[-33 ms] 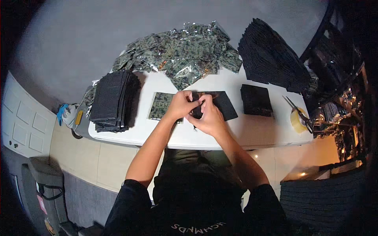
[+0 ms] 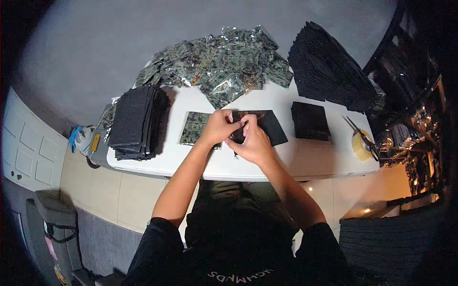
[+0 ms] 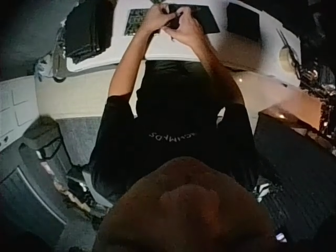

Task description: Packaging circuit boards into anti-static bags and sealing them with tape.

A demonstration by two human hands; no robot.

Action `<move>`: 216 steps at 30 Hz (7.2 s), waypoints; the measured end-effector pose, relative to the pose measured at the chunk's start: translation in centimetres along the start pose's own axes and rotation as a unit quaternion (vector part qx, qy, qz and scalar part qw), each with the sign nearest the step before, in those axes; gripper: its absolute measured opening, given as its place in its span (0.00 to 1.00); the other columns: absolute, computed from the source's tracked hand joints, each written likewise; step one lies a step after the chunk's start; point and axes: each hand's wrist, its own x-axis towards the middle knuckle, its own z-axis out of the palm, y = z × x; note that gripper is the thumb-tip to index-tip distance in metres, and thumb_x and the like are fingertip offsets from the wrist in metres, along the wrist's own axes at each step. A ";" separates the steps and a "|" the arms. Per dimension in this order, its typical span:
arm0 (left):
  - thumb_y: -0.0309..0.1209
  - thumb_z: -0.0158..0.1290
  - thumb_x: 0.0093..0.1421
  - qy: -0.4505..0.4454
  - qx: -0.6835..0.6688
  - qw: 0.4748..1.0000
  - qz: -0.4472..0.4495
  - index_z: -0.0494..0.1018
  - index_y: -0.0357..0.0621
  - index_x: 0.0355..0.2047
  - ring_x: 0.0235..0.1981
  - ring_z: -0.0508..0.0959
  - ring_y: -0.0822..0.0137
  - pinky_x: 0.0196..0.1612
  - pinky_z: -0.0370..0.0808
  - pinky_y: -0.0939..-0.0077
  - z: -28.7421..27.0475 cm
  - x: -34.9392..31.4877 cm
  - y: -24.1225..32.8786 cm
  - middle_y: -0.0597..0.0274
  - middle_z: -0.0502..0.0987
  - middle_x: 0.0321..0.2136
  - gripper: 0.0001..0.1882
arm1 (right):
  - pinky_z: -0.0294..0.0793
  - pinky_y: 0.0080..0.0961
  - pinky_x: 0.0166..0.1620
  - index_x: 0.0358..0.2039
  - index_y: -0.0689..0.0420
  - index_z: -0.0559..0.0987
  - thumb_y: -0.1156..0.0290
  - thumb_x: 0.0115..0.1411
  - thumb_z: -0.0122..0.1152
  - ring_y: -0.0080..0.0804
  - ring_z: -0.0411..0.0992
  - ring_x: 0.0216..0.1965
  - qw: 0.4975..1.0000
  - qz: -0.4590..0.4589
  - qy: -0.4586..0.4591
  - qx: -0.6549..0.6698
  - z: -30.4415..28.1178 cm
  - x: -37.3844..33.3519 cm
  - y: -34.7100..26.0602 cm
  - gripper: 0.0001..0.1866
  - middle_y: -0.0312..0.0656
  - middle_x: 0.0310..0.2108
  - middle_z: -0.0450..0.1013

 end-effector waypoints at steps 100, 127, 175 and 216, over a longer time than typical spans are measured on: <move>0.35 0.68 0.59 0.066 0.330 0.942 0.014 0.83 0.36 0.39 0.47 0.80 0.40 0.54 0.77 0.53 -7.9 -5.5 0.0 0.41 0.81 0.38 0.15 | 0.71 0.22 0.30 0.32 0.63 0.80 0.78 0.61 0.68 0.18 0.72 0.25 0.990 0.037 0.024 0.130 -1.0 -0.8 1.7 0.04 0.38 0.22 0.77; 0.24 0.67 0.64 0.035 -0.009 0.996 -0.079 0.78 0.34 0.54 0.33 0.79 0.75 0.36 0.75 0.76 -7.1 -6.4 0.8 0.59 0.85 0.32 0.19 | 0.78 0.33 0.34 0.32 0.60 0.81 0.72 0.56 0.73 0.38 0.81 0.27 0.988 0.039 0.036 0.142 -0.2 -0.7 2.8 0.08 0.46 0.26 0.81; 0.24 0.70 0.60 -0.027 0.008 0.996 -0.089 0.78 0.37 0.46 0.32 0.79 0.77 0.34 0.75 0.78 -6.9 -8.3 1.8 0.67 0.82 0.32 0.16 | 0.76 0.29 0.31 0.34 0.61 0.78 0.77 0.60 0.69 0.30 0.77 0.23 0.990 -0.069 0.084 0.089 -1.2 -1.3 0.3 0.07 0.43 0.23 0.77; 0.12 0.54 0.68 0.150 -0.196 0.969 -0.022 0.72 0.35 0.54 0.43 0.81 0.75 0.46 0.79 0.79 1.2 -8.6 3.0 0.56 0.84 0.44 0.16 | 0.75 0.36 0.32 0.30 0.61 0.75 0.72 0.60 0.74 0.39 0.74 0.25 0.990 -0.069 0.122 0.005 -2.1 -1.6 0.2 0.13 0.44 0.26 0.73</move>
